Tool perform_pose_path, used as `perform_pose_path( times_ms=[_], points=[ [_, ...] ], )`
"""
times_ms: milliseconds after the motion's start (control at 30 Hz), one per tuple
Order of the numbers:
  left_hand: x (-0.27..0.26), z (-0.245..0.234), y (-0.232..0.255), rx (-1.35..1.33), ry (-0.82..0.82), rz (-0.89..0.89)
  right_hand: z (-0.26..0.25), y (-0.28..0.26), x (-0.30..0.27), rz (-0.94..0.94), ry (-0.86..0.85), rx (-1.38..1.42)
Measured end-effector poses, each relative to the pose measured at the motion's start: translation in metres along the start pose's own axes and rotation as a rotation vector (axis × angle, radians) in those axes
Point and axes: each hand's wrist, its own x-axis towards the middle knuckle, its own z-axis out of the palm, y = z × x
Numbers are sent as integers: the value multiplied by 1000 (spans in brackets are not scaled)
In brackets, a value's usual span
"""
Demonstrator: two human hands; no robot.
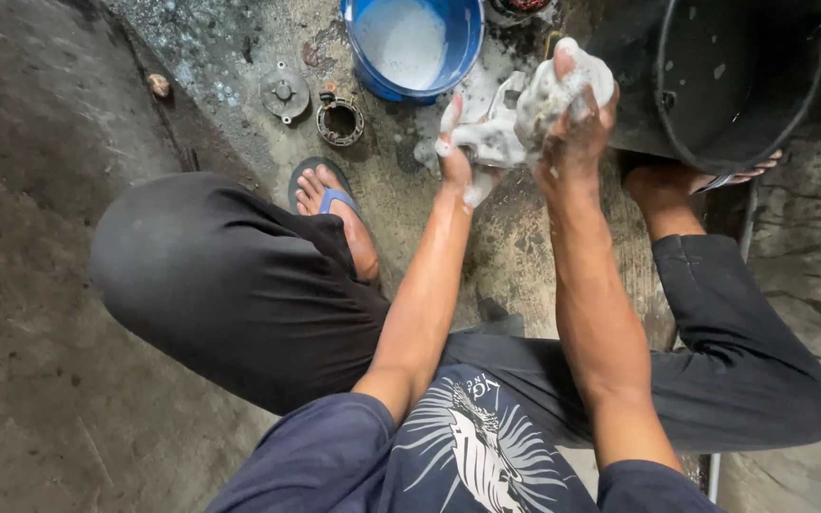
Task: The person sits on a concrete floor and scrubs various mechanical parts, including a cylindrical housing and a smaller cylindrical component, using a brush and soapy water from a blue bucket. The person repeatedly dips the brush into the bucket and scrubs the parts, rinsing them in a black bucket.
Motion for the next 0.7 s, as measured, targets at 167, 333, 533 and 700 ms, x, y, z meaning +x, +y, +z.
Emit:
perform_pose_path(
  times_ms=[167,333,533,700],
  points=[
    [24,-40,-10,-29,-577,-183,-27,21,22,-150,-308,35],
    [53,-77,-23,79,-378,-109,-3,-5,10,-125,-304,-162],
    [74,-110,-48,684,-257,476,46,32,52,-320,-638,-685],
    [77,-141,-80,1337,80,267,127,98,87,-419,-1032,-1163]
  ],
)
